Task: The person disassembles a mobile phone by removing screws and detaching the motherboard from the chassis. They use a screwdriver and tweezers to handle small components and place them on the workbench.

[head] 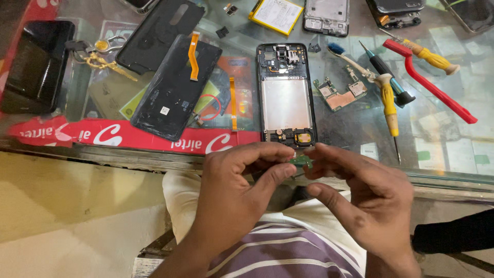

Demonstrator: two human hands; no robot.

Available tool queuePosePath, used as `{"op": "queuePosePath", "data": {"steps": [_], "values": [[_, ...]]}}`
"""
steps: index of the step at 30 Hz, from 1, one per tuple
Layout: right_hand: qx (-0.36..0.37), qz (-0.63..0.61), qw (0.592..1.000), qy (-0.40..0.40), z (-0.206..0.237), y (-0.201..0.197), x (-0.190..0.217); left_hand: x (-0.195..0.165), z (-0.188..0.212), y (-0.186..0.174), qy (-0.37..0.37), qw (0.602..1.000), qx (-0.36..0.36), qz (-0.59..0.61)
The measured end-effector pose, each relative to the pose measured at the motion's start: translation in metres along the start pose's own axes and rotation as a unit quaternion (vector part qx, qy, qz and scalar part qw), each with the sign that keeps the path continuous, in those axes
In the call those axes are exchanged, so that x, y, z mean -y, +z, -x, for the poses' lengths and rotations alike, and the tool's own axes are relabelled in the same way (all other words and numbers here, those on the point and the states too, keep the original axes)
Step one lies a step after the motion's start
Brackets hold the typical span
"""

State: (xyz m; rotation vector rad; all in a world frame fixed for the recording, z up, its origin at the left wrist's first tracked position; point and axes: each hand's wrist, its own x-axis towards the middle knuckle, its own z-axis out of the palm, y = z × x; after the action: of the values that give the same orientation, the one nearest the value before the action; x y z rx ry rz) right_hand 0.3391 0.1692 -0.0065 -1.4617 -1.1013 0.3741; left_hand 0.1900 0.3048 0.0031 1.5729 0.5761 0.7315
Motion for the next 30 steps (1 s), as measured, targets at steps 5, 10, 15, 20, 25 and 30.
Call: {"op": "queuePosePath", "data": {"steps": [5, 10, 15, 20, 25, 30], "values": [[0.022, 0.068, 0.997, 0.019, -0.007, -0.007, -0.003, -0.005, -0.009, -0.001, 0.033, 0.996, 0.031, -0.07], [-0.011, -0.028, 0.997, 0.073, -0.009, -0.009, -0.011, -0.004, -0.013, -0.004, -0.042, 0.998, 0.052, 0.001], [-0.033, -0.029, 0.995, 0.089, -0.015, -0.009, -0.017, 0.002, -0.012, -0.011, 0.036, 0.994, 0.036, 0.094], [-0.021, 0.008, 0.997, 0.076, -0.02, -0.007, -0.02, 0.007, -0.011, -0.014, 0.051, 0.998, 0.01, 0.047], [-0.02, 0.018, 0.996, 0.079, -0.025, -0.007, -0.023, 0.01, -0.014, -0.012, 0.05, 0.998, -0.022, 0.018], [-0.012, -0.009, 0.998, 0.059, -0.045, 0.01, 0.01, 0.015, -0.013, -0.011, 0.058, 0.996, -0.047, -0.039]]}}
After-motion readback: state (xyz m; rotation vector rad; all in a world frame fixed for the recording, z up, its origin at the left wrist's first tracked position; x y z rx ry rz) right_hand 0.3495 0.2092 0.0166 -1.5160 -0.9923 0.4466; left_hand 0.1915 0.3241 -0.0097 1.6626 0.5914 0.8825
